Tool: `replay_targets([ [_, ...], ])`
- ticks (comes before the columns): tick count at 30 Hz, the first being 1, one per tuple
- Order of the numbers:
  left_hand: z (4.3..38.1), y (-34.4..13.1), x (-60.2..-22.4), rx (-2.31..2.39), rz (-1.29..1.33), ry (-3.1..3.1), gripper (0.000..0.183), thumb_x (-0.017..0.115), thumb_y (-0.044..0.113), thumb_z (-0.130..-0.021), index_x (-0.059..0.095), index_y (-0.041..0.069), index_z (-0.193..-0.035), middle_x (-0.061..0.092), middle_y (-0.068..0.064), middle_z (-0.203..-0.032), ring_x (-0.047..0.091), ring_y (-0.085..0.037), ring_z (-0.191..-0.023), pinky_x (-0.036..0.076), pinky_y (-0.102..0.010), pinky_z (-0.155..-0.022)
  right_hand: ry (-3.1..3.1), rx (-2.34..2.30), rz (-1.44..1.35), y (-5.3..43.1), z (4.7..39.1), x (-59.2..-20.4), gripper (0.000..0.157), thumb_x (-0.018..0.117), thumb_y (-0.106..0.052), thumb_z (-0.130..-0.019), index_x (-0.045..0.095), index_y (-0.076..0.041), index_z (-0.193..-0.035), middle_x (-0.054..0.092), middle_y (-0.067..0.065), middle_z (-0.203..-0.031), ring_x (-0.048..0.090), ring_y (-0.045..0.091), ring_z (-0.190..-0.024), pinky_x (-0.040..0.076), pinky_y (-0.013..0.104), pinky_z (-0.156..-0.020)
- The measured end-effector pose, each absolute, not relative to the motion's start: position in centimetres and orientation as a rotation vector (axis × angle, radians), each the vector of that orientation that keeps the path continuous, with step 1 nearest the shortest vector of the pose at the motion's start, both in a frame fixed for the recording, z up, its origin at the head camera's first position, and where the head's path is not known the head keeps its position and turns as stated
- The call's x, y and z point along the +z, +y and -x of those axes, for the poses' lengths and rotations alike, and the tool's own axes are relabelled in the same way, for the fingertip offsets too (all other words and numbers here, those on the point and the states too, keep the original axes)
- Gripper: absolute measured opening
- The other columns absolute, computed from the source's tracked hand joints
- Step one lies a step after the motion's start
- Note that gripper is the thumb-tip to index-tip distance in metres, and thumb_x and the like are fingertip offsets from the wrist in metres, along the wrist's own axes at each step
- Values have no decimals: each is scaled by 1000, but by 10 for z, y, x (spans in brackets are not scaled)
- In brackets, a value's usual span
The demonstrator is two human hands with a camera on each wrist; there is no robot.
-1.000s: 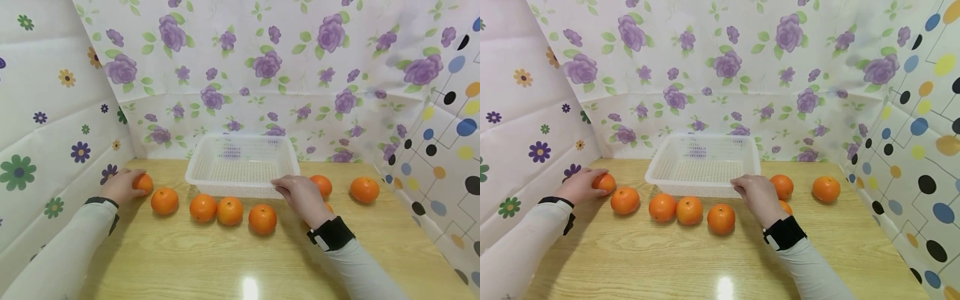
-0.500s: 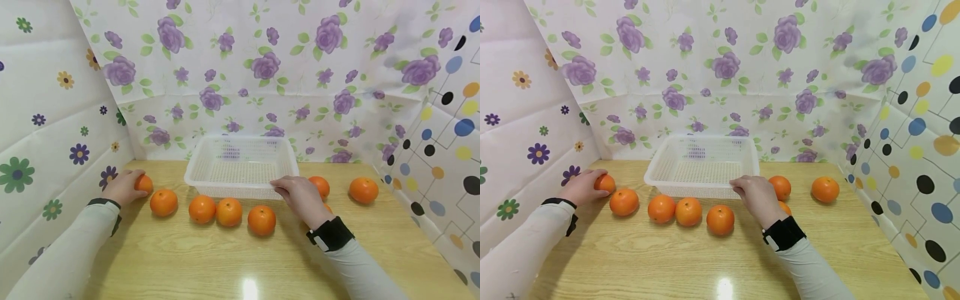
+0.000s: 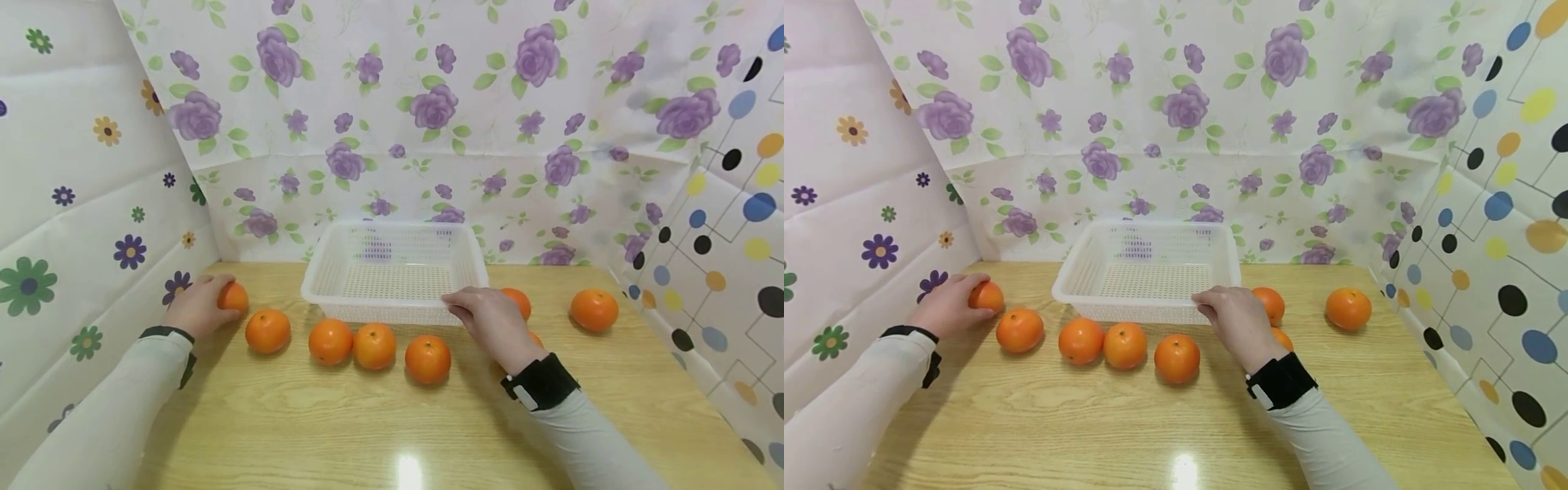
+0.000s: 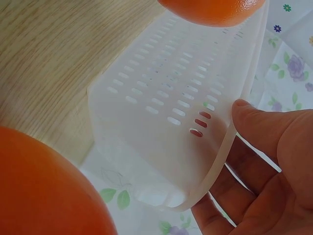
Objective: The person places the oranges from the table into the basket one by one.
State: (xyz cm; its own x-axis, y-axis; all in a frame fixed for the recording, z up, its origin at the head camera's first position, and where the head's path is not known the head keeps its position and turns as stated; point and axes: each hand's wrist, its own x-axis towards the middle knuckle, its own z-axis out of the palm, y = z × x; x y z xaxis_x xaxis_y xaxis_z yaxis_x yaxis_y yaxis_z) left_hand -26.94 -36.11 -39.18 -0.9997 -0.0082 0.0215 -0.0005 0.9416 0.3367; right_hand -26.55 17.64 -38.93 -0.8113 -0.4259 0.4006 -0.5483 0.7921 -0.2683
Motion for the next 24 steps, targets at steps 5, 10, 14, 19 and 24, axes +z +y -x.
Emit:
replay_targets([
  [5, 269, -355, -382, -609, -33, -3042, 82, 82, 29, -100, 40, -3, -163, 38, -41, -159, 50, -60, -130, 42, -80, -108, -2650, 535, -748, 177, 265, -390, 26, 82, -14, -101, 83, -13, -127, 82, 3, -122, 77, 31, -112, 60, 53, -98],
  [10, 269, -348, -376, -598, -12, -3012, 81, 82, 27, -102, 40, -3, -164, 39, -41, -157, 49, -59, -132, 41, -78, -110, -2656, 544, -744, 176, 266, -390, 26, 82, -14, -102, 83, -13, -128, 82, 3, -122, 77, 31, -112, 61, 52, -97],
  [14, 269, -342, -372, -599, -7, -2995, 79, 81, 25, -102, 40, -2, -164, 42, -40, -154, 50, -58, -131, 42, -77, -110, -2662, 549, -744, 176, 266, -391, 27, 82, -13, -101, 83, -13, -128, 82, 3, -122, 77, 31, -112, 61, 52, -97],
  [19, 271, -332, -366, -585, 31, -2961, 77, 81, 25, -102, 41, -1, -163, 44, -38, -155, 50, -59, -132, 42, -77, -111, -2656, 550, -745, 177, 266, -391, 26, 82, -13, -102, 83, -13, -128, 82, 3, -122, 77, 31, -112, 60, 53, -98],
  [24, 271, -317, -355, -566, 94, -2905, 76, 81, 24, -103, 42, -1, -163, 46, -37, -156, 50, -58, -134, 42, -76, -112, -2644, 546, -746, 177, 267, -392, 25, 81, -14, -102, 83, -13, -127, 82, 3, -121, 77, 31, -111, 61, 52, -96],
])
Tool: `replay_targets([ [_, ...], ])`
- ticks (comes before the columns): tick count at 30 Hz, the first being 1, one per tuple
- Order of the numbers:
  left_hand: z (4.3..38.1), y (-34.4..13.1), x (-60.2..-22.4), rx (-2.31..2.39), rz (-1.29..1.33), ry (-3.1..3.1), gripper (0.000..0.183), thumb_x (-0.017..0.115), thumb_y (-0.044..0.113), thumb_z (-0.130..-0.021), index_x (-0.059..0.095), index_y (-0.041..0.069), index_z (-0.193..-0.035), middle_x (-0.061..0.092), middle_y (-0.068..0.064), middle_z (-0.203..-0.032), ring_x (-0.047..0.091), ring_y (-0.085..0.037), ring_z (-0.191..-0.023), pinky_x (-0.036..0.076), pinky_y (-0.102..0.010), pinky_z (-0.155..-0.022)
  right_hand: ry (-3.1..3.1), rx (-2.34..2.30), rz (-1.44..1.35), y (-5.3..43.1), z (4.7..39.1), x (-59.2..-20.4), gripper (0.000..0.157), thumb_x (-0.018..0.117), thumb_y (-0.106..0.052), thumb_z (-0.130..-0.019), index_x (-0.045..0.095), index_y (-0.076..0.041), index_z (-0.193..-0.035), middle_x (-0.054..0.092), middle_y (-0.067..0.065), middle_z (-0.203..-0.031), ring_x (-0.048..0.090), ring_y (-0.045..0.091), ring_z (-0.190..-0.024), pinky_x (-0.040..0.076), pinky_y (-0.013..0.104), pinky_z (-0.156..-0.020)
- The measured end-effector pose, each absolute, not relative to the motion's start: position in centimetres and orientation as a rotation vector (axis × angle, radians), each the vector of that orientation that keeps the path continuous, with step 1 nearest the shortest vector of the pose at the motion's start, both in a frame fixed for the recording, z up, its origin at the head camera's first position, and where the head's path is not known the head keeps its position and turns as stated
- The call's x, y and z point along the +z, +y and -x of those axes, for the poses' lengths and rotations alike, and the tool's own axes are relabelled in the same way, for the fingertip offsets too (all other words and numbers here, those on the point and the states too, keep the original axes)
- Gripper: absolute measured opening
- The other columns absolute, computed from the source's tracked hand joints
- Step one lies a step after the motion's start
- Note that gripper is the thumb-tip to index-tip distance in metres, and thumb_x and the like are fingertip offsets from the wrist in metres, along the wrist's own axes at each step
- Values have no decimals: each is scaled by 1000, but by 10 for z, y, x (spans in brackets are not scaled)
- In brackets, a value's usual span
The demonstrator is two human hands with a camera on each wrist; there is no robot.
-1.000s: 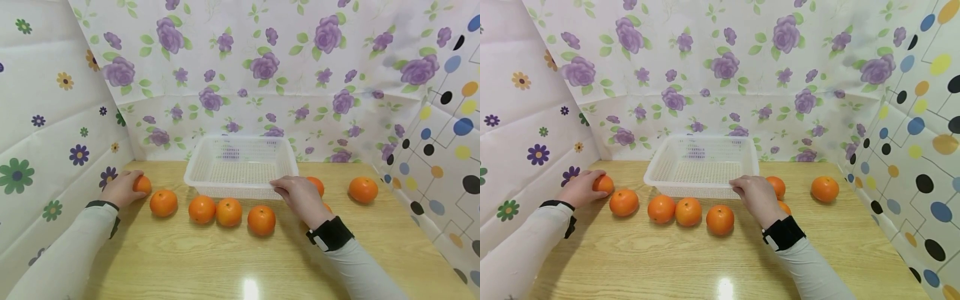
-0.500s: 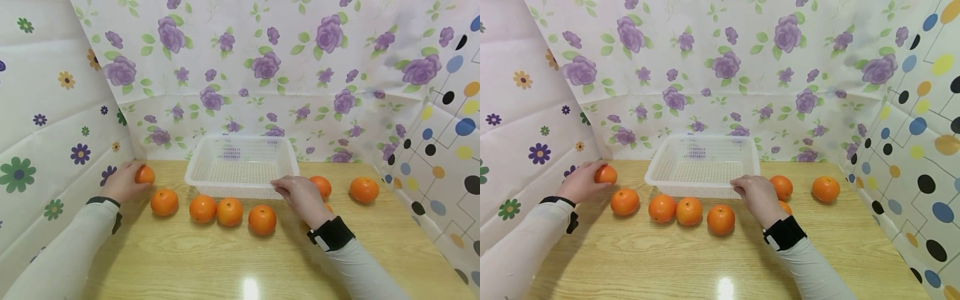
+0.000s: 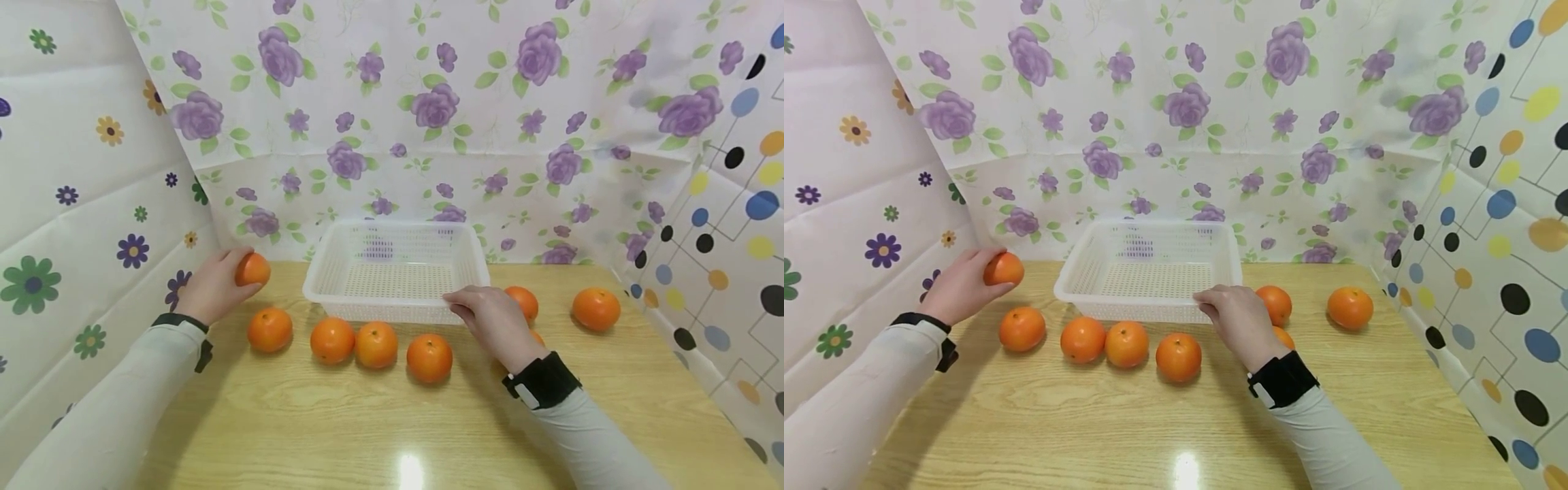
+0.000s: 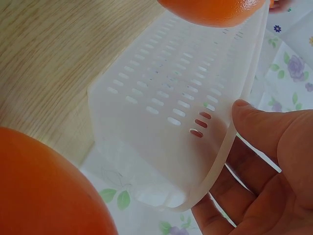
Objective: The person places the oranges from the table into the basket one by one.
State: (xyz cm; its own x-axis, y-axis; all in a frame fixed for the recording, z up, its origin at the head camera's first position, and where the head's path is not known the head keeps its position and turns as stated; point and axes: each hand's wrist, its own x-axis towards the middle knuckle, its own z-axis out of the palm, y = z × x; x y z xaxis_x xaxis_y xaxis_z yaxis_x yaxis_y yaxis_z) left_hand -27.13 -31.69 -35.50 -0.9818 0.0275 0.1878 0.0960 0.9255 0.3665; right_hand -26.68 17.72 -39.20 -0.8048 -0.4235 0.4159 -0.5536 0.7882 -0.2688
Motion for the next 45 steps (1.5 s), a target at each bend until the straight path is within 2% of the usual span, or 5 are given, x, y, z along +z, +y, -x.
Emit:
replay_targets([
  [11, 278, -284, -335, -610, 134, -2843, 77, 82, 25, -103, 41, 4, -165, 42, -34, -159, 51, -55, -133, 45, -74, -111, -2636, 548, -762, 180, 268, -388, 25, 82, -12, -101, 83, -11, -126, 82, 4, -119, 77, 31, -110, 61, 52, -95],
  [22, 284, -252, -324, -685, 217, -2783, 75, 81, 30, -103, 45, 3, -162, 49, -33, -155, 53, -52, -131, 48, -70, -110, -2619, 551, -763, 180, 269, -387, 25, 83, -13, -101, 84, -13, -125, 82, 3, -119, 77, 31, -110, 61, 53, -95],
  [30, 288, -227, -322, -713, 291, -2789, 74, 81, 31, -103, 45, 5, -162, 48, -29, -156, 56, -50, -130, 49, -68, -111, -2611, 560, -775, 179, 269, -389, 24, 83, -12, -100, 84, -12, -124, 82, 4, -118, 77, 31, -109, 61, 52, -96],
  [45, 298, -193, -332, -663, 428, -2858, 72, 83, 31, -101, 50, 6, -160, 55, -27, -149, 65, -43, -116, 55, -61, -105, -2575, 566, -797, 176, 264, -394, 24, 84, -13, -99, 85, -13, -123, 83, 2, -115, 78, 28, -106, 61, 50, -96],
])
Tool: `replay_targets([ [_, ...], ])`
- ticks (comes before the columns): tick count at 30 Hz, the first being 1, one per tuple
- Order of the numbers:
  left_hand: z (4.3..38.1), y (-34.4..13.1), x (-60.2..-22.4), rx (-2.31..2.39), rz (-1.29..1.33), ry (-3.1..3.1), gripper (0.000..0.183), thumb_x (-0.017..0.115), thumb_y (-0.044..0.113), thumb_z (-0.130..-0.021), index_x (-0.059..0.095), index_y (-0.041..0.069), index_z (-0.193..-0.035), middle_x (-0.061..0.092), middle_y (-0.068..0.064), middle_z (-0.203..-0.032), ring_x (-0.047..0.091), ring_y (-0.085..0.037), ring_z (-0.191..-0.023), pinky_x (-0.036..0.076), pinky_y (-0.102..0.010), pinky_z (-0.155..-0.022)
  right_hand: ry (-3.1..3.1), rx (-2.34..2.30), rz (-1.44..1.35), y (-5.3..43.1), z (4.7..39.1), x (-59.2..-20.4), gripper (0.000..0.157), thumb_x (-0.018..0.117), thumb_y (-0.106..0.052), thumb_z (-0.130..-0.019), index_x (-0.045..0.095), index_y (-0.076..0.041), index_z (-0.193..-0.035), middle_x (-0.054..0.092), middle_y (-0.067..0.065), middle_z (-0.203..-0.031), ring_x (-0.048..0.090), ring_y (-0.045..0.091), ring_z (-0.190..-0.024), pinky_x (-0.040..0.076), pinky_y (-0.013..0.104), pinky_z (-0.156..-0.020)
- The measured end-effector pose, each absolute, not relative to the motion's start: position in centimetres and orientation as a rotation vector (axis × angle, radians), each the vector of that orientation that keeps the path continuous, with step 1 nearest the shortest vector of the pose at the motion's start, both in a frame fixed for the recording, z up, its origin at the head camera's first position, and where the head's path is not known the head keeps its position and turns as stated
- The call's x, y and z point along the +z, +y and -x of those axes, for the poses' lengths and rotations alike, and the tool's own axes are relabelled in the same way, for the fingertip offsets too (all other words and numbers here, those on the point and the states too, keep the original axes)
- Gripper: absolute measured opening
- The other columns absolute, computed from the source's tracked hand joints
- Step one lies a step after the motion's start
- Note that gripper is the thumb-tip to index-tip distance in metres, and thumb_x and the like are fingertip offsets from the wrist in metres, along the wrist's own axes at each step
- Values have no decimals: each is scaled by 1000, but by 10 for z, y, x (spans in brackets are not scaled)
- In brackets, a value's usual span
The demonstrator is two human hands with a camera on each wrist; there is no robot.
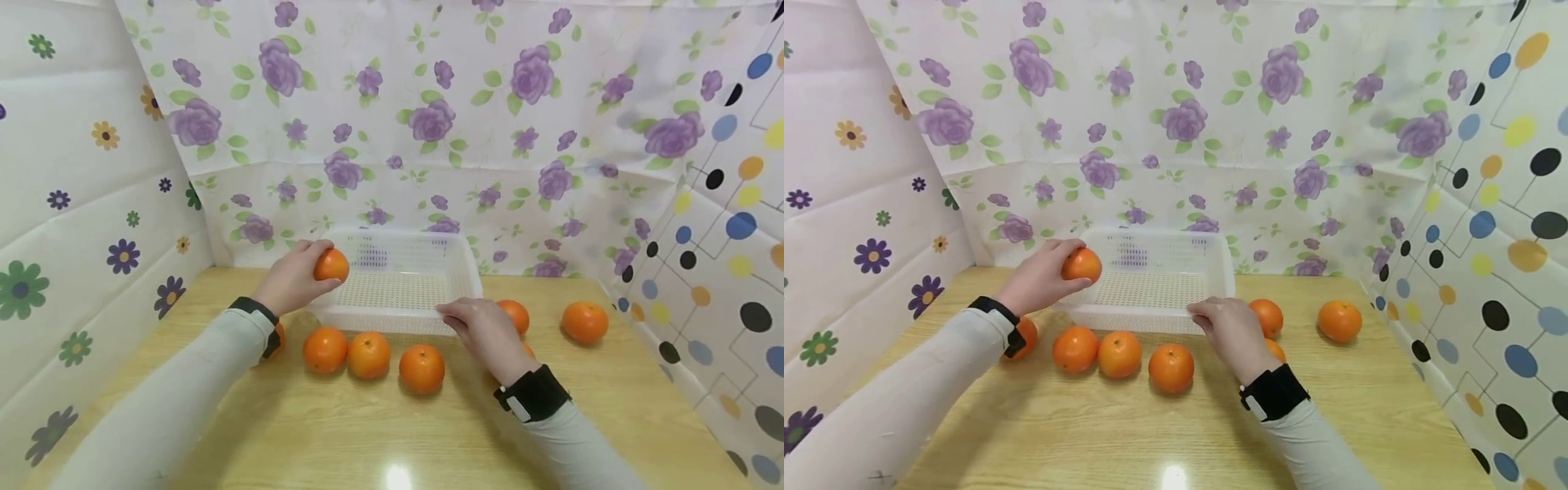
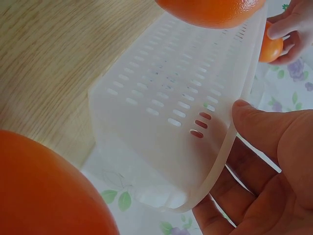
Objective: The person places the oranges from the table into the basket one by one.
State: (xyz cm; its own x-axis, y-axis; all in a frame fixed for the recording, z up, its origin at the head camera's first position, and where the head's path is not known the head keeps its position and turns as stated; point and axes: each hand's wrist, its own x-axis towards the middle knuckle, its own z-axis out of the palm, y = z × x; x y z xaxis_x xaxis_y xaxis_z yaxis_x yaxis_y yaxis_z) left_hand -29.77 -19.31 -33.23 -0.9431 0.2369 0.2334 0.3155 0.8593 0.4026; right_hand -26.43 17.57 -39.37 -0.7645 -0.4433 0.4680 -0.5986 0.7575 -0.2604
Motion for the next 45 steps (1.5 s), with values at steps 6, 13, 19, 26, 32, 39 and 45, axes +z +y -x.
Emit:
replay_targets([
  [6, 301, -179, -333, -645, 453, -2904, 71, 83, 28, -100, 51, 4, -159, 56, -28, -147, 66, -41, -112, 57, -59, -102, -2559, 561, -808, 175, 264, -395, 23, 85, -11, -99, 85, -12, -121, 83, 2, -114, 78, 27, -106, 61, 50, -97],
  [13, 311, -170, -337, -615, 458, -2955, 73, 82, 28, -99, 50, 2, -159, 51, -30, -154, 67, -43, -115, 57, -59, -103, -2566, 573, -791, 176, 263, -396, 23, 84, -11, -99, 85, -13, -122, 83, 3, -115, 78, 28, -107, 61, 50, -98],
  [19, 324, -166, -343, -579, 500, -3035, 72, 82, 28, -96, 52, 0, -156, 61, -26, -141, 66, -37, -109, 56, -54, -99, -2577, 576, -777, 179, 265, -398, 24, 84, -10, -98, 85, -13, -122, 83, 3, -115, 78, 27, -107, 61, 50, -98],
  [26, 335, -158, -345, -498, 531, -3119, 69, 82, 26, -93, 57, 0, -151, 65, -22, -133, 62, -32, -103, 54, -46, -90, -2576, 566, -776, 180, 265, -399, 24, 84, -12, -99, 85, -14, -123, 83, 1, -115, 77, 27, -107, 60, 49, -98],
  [32, 340, -153, -346, -443, 543, -3193, 61, 83, 26, -92, 61, 1, -143, 67, -17, -122, 61, -31, -103, 52, -43, -93, -2587, 562, -771, 177, 266, -397, 24, 83, -13, -100, 85, -15, -123, 83, 0, -115, 77, 26, -108, 60, 48, -98],
  [39, 344, -150, -346, -372, 527, -3268, 59, 83, 24, -95, 61, -1, -144, 70, -18, -123, 61, -32, -106, 51, -45, -100, -2591, 559, -771, 177, 266, -396, 24, 84, -12, -99, 85, -14, -123, 82, 1, -115, 77, 26, -108, 60, 49, -99],
  [45, 351, -150, -355, -396, 430, -3347, 54, 82, 21, -96, 62, 3, -144, 70, -14, -125, 60, -33, -111, 50, -46, -105, -2574, 561, -776, 177, 266, -398, 24, 83, -12, -99, 85, -13, -123, 83, 3, -115, 77, 28, -107, 60, 50, -98],
])
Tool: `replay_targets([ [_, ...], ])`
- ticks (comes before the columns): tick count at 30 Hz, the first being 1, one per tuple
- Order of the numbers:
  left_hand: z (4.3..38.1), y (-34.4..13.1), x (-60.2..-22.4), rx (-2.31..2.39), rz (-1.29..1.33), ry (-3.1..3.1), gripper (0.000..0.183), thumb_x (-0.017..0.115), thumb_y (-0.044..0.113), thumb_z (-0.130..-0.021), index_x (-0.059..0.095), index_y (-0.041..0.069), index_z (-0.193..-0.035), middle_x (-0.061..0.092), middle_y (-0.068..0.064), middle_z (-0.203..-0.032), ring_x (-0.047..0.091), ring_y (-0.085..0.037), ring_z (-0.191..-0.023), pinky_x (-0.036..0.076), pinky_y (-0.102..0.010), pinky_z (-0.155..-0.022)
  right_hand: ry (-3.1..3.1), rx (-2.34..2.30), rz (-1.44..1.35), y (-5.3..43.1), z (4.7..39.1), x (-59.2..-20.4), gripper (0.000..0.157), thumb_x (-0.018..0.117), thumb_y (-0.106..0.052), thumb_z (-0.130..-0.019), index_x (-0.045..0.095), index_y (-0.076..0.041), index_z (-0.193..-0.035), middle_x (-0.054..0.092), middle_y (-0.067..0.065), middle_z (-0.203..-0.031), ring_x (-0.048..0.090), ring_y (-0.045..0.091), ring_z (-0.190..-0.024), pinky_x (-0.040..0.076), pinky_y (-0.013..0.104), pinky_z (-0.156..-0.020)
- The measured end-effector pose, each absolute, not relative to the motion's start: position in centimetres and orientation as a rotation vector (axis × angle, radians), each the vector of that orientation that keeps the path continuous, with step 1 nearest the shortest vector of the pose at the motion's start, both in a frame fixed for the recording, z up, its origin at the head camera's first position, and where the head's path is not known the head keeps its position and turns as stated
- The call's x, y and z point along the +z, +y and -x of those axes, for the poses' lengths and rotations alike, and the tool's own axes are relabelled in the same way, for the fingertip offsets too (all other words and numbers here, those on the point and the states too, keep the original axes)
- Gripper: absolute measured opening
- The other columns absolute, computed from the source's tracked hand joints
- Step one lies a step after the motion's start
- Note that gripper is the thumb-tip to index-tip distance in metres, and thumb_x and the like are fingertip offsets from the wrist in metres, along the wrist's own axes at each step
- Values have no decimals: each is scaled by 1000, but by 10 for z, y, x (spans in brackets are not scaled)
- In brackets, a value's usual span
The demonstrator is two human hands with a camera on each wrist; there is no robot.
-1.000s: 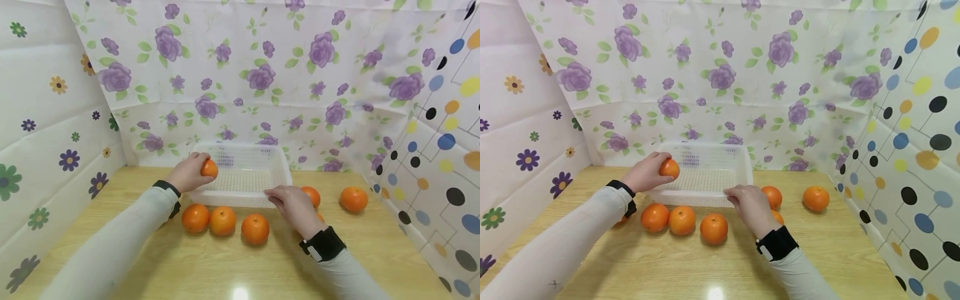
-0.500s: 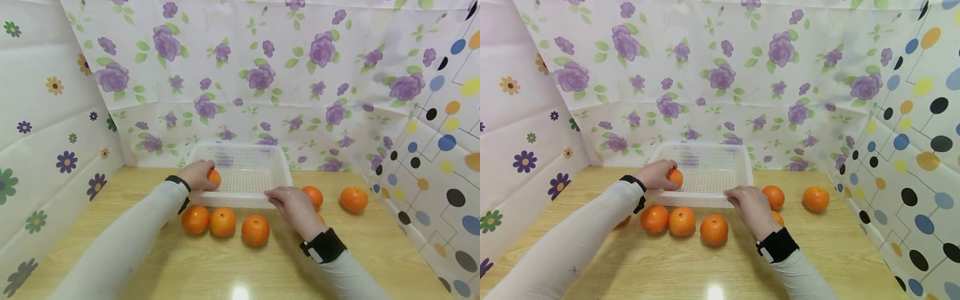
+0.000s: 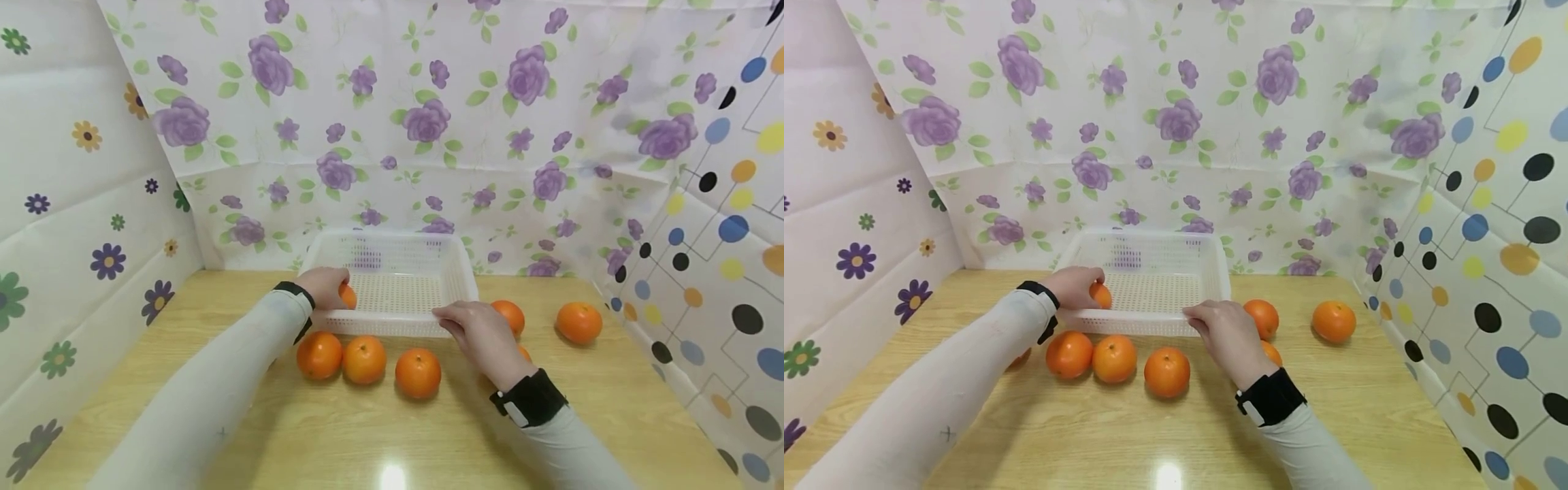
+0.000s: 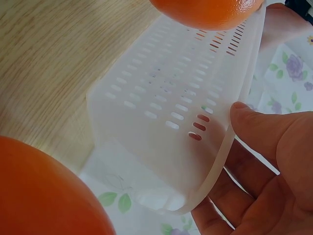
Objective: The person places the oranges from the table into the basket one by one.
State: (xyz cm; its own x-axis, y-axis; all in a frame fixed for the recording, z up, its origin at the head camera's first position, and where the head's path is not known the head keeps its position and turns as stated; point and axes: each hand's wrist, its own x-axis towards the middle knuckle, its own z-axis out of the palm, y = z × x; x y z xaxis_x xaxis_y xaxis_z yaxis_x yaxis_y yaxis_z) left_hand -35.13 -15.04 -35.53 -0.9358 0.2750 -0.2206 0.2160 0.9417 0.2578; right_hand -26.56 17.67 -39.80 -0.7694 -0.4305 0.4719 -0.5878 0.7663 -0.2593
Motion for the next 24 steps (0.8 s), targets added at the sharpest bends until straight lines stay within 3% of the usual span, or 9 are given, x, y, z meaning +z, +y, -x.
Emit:
replay_targets([
  [10, 361, -152, -362, 283, -375, 2834, 43, 85, 22, -95, 67, 5, -130, 69, -10, -112, 60, -32, -104, 48, -44, -96, -2560, 548, -783, 177, 264, -397, 24, 83, -12, -99, 85, -13, -123, 83, 3, -115, 77, 28, -107, 61, 50, -96],
  [15, 360, -153, -359, 313, -343, 2787, 53, 83, 18, -97, 65, 11, -146, 69, -14, -136, 59, -34, -118, 47, -50, -110, -2581, 552, -789, 176, 264, -396, 23, 82, -12, -100, 85, -12, -124, 82, 3, -117, 77, 28, -108, 60, 50, -98],
  [18, 359, -151, -356, 317, -352, 2765, 53, 80, 13, -98, 67, 14, -149, 67, -14, -144, 57, -36, -123, 45, -52, -115, -2588, 553, -792, 176, 264, -394, 24, 82, -12, -101, 84, -12, -124, 82, 3, -117, 77, 28, -109, 60, 50, -98],
  [24, 361, -152, -355, 337, -357, 2736, 41, 78, 11, -99, 74, 11, -140, 67, -13, -137, 55, -36, -124, 43, -51, -113, -2596, 534, -785, 176, 266, -393, 24, 82, -14, -101, 84, -13, -125, 82, 2, -117, 77, 28, -109, 60, 51, -98],
])
